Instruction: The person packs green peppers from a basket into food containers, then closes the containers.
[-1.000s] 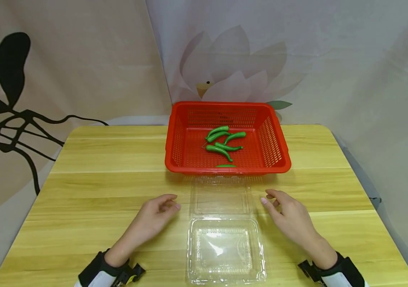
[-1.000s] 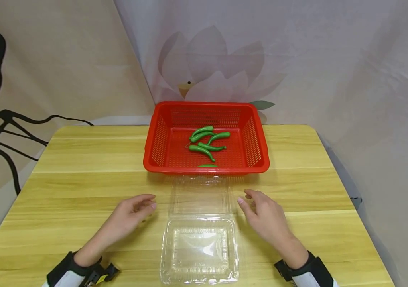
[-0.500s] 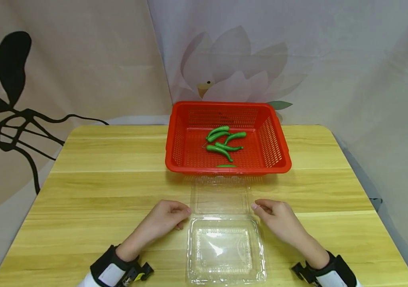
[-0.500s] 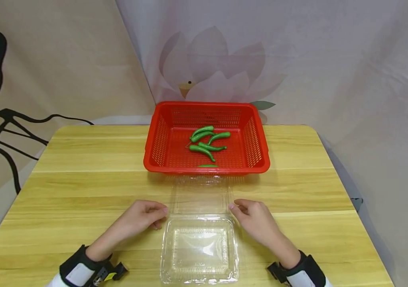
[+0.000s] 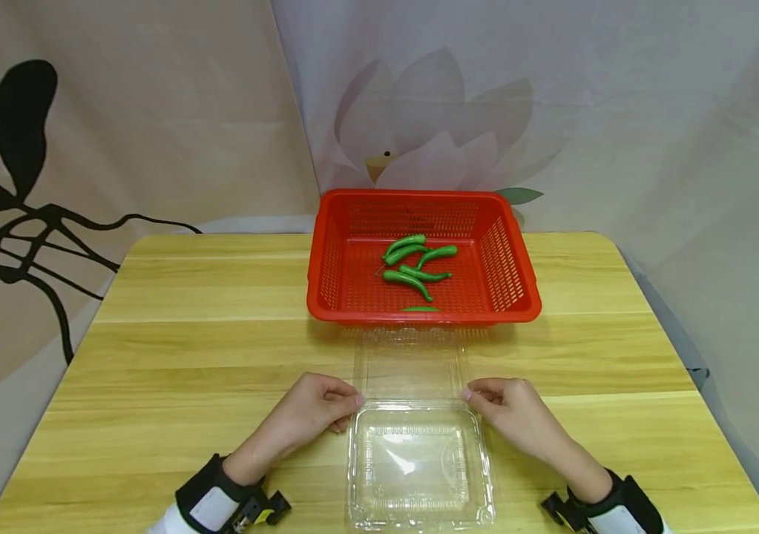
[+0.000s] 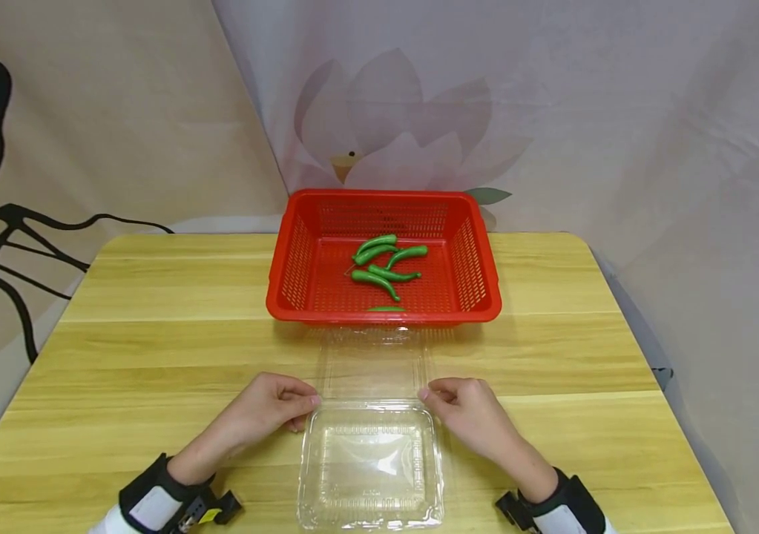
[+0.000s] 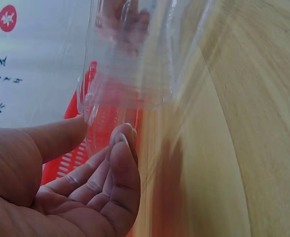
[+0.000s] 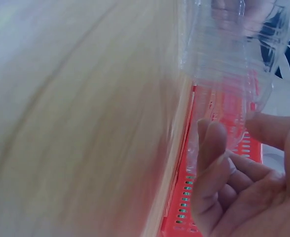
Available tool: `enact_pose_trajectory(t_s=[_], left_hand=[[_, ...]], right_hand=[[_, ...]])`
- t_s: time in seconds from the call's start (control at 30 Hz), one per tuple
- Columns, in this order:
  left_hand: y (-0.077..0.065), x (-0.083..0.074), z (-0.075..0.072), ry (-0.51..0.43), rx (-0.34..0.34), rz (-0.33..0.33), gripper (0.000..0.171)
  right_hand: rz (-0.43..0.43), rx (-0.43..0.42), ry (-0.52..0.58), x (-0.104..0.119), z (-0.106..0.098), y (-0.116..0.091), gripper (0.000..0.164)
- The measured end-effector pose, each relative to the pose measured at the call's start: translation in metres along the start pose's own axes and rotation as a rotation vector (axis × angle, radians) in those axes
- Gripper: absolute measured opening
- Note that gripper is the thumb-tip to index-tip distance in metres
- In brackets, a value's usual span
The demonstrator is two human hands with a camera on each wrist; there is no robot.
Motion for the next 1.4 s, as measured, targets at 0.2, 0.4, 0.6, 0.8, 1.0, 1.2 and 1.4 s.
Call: enact_pose_trajectory(t_s=[0.2, 0.4, 0.6, 0.8, 1.0, 1.2, 1.4], left_hand=[[0.000, 0.001, 0.000, -0.022, 0.002, -0.003, 0.019], [0.000, 0.001, 0.001, -0.024, 0.024, 0.000, 0.015], [-0.004, 0.000, -0.001, -0.012, 0.033, 0.001, 0.013], [-0.008, 0.001, -0.001, -0.001, 0.048, -0.002, 0.014], [-0.011, 0.000, -0.001, 0.039, 0.051, -0.009, 0.012], [-0.012, 0.000, -0.001, 0.060, 0.049, -0.007, 0.013], [-0.014, 0.001, -0.001, 0.065, 0.044, -0.018, 0.014]], right_hand=[[-0.023, 0.016, 0.016, 0.001, 0.001, -0.002, 0.029], [-0.025, 0.040, 0.046, 0.000, 0.001, -0.005, 0.025], [-0.036, 0.060, 0.069, 0.004, 0.003, -0.009, 0.018], [-0.042, 0.069, 0.072, 0.007, 0.005, -0.012, 0.016], [-0.042, 0.074, 0.058, 0.008, 0.007, -0.014, 0.017], [-0.053, 0.080, 0.054, 0.011, 0.008, -0.016, 0.016], [-0.043, 0.086, 0.042, 0.012, 0.009, -0.017, 0.015]])
Point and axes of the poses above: each hand's wrist, its own y-axis towards the middle knuckle, its own z-axis out of the palm, x = y × z, the point moved 8 cm from there along y, towards the middle knuckle, and after that the axes turned 14 degrees about x, right-handed, at the moved point
